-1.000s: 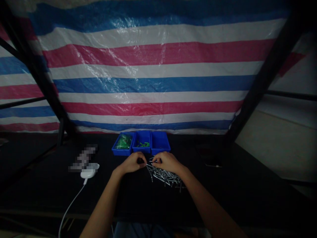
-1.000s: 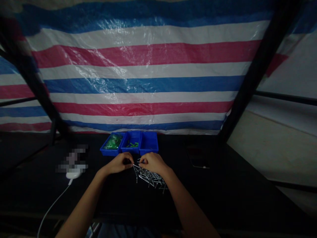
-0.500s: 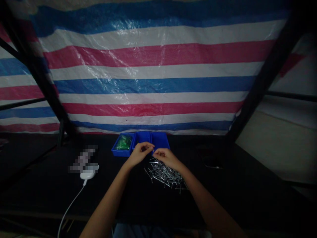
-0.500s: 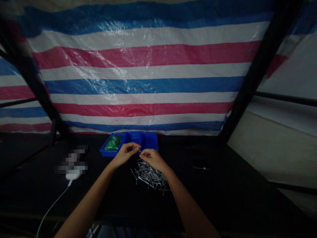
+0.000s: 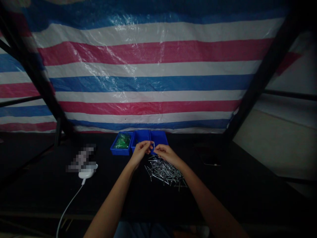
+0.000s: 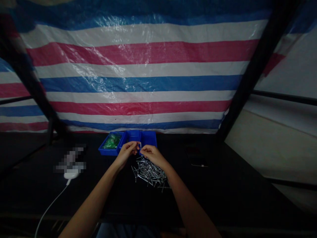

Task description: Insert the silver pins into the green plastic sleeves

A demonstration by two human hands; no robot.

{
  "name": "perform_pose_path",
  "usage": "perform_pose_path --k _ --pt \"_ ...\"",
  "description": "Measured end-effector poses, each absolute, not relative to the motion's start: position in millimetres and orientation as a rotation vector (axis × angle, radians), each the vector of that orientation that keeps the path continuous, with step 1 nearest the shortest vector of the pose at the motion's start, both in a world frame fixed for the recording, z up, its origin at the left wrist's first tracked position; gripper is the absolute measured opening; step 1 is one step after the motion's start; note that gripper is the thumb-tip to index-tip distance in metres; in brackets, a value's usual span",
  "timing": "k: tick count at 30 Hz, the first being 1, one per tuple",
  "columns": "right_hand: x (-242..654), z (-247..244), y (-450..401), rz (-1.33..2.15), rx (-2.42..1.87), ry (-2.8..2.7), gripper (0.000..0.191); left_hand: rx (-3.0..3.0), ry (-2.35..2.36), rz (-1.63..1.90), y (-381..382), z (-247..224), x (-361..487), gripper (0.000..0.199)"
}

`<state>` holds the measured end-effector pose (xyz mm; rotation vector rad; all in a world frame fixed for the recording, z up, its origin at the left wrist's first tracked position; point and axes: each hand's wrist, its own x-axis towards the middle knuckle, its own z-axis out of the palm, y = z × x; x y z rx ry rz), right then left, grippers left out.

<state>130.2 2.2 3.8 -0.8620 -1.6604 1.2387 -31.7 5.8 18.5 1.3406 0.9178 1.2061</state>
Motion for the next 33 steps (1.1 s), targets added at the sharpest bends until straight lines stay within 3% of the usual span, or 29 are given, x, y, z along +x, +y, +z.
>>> perform_pose_path --k 17,33 --pt "138 -9 11 1.226 -0.924 -1.657 0.027 1.382 0.903 1.182 2 23 -28 0.027" --pt "154 11 13 1.153 -0.923 -1.397 0.032 1.336 1.023 1.304 8 26 -41 0.030"
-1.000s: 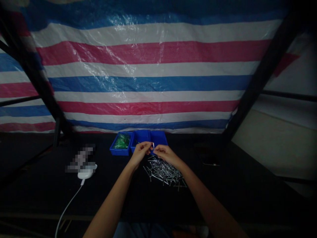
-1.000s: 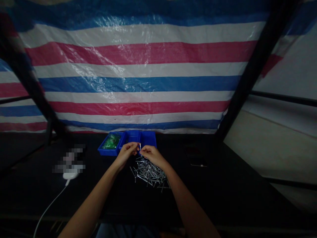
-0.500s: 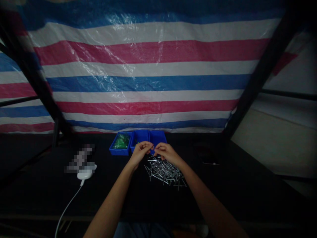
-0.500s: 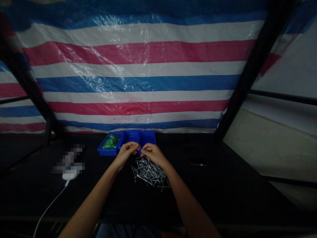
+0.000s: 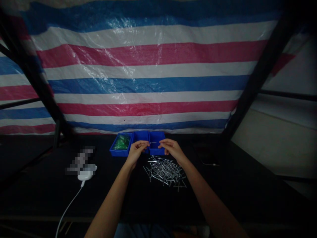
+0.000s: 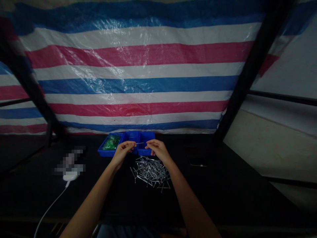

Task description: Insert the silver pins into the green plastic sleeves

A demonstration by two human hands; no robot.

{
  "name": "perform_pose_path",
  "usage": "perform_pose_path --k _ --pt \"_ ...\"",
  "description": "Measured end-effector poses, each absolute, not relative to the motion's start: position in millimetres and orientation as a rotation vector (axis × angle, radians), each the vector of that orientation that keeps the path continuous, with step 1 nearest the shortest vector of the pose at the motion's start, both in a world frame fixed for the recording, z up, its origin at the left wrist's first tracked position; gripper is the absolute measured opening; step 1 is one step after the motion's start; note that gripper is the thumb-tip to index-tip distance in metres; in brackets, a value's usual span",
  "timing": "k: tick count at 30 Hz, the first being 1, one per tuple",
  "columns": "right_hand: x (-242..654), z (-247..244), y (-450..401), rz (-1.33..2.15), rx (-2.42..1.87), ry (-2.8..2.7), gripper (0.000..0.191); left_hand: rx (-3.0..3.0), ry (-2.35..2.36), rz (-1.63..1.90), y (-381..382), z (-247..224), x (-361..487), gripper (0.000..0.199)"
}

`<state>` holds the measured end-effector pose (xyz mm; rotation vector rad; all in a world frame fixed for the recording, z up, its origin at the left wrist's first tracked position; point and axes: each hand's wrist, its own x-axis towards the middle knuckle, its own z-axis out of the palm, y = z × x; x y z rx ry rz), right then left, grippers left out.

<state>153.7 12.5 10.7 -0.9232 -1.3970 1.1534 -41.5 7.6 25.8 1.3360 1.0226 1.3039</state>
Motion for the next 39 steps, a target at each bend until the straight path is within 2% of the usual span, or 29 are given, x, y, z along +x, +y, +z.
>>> perform_pose_path --k 22,31,39 --pt "140 15 6 1.154 -0.941 -1.274 0.035 1.450 0.830 1.134 -3 14 -16 0.024" --pt "140 19 3 1.156 -0.924 -1.263 0.037 1.438 0.827 1.132 -3 12 -16 0.028" --pt "141 23 -2 1.273 -0.842 -1.278 0.034 1.470 0.883 1.231 -2 19 -21 0.023"
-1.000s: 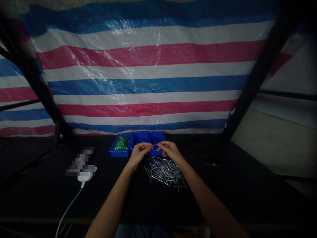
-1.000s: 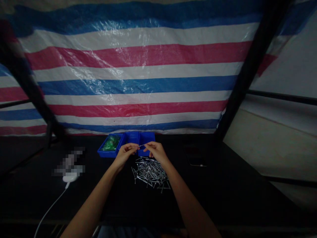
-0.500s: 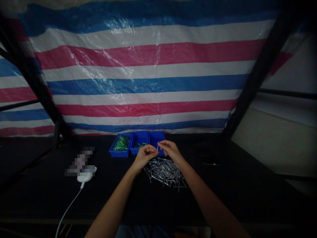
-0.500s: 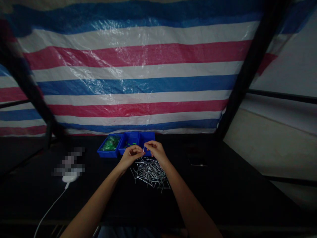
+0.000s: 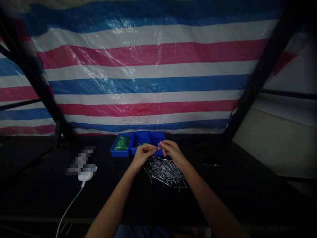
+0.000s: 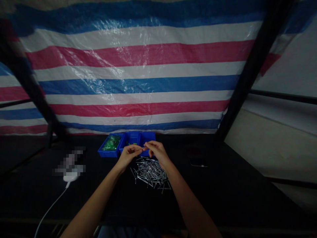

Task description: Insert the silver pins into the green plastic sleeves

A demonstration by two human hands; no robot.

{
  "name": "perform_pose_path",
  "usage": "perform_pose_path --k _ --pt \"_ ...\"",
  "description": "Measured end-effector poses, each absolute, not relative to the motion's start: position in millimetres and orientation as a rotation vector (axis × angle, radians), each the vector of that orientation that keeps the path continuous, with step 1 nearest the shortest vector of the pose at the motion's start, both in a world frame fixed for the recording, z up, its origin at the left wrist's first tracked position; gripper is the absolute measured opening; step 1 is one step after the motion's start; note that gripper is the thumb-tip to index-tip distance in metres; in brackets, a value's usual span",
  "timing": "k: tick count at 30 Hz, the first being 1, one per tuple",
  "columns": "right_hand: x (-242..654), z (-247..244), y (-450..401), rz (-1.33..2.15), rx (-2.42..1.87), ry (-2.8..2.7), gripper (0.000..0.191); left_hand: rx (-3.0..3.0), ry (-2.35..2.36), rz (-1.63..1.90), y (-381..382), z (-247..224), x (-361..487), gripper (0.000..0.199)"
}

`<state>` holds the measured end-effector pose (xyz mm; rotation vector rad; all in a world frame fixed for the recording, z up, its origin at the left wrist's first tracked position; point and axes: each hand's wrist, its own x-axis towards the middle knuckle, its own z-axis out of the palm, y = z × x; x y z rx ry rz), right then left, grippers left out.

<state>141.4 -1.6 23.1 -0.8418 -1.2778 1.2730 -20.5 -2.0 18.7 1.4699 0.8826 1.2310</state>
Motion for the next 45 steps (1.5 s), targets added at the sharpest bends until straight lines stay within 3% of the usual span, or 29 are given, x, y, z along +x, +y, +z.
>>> perform_pose_path --k 19,24,28,32,36,40,45 --pt "133 4 1 1.326 -0.836 -1.512 0.031 1.411 0.936 1.302 2 24 -31 0.026" --pt "132 3 2 1.306 -0.885 -1.517 0.031 1.591 1.007 1.412 -10 28 -34 0.035" --pt "135 8 2 1.260 -0.909 -1.456 0.032 1.957 1.291 1.516 -46 41 -82 0.037" --pt "144 14 4 1.152 -0.911 -1.365 0.032 2.116 2.045 1.659 -71 48 -183 0.037" --pt "157 12 13 0.945 -0.995 -1.307 0.028 1.970 2.574 1.156 -68 33 -288 0.056" --pt "166 3 20 0.585 -1.213 -1.465 0.021 1.963 2.537 0.673 -56 6 -342 0.069" --pt "167 2 17 0.390 -1.417 -1.604 0.021 2.004 2.527 0.399 -48 -5 -345 0.075"
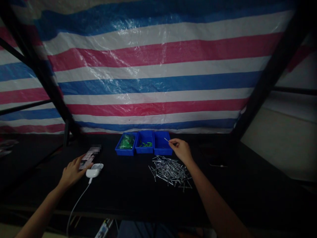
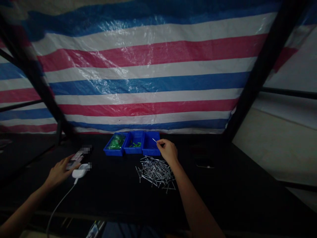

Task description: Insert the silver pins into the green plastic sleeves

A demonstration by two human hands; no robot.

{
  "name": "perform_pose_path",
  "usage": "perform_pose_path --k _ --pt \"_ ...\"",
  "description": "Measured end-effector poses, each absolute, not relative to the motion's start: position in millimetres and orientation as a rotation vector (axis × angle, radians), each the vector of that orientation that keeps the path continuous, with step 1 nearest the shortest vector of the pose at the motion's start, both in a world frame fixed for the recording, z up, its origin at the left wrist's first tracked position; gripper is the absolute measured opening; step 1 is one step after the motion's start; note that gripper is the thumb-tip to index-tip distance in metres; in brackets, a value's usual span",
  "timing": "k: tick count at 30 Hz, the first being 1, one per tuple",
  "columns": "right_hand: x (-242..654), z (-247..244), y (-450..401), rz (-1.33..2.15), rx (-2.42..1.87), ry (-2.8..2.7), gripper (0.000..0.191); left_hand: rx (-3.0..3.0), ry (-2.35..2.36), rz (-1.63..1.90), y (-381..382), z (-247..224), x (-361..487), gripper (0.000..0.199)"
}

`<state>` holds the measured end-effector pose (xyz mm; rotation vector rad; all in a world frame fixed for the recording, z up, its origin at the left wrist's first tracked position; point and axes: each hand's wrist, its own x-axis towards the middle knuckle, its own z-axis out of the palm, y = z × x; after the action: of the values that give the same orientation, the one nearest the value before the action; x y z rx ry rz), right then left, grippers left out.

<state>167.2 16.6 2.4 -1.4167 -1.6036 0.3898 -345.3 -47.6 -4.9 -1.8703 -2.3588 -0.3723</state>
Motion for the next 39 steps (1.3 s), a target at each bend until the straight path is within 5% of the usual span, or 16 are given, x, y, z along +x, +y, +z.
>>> perform_pose_path --k 12,28,39 --pt "161 1 14 0.231 -1.471 -1.726 0.017 -1.937 -2.281 -0.174 -35 -2 -342 0.073" --pt "150 11 -6 0.720 -1.184 -2.205 0.022 -1.892 -2.111 -0.234 -65 1 -333 0.067" --pt "147 8 -9 0.597 -1.331 -2.388 0.028 -1.850 -2.090 -0.220 -78 10 -321 0.060"
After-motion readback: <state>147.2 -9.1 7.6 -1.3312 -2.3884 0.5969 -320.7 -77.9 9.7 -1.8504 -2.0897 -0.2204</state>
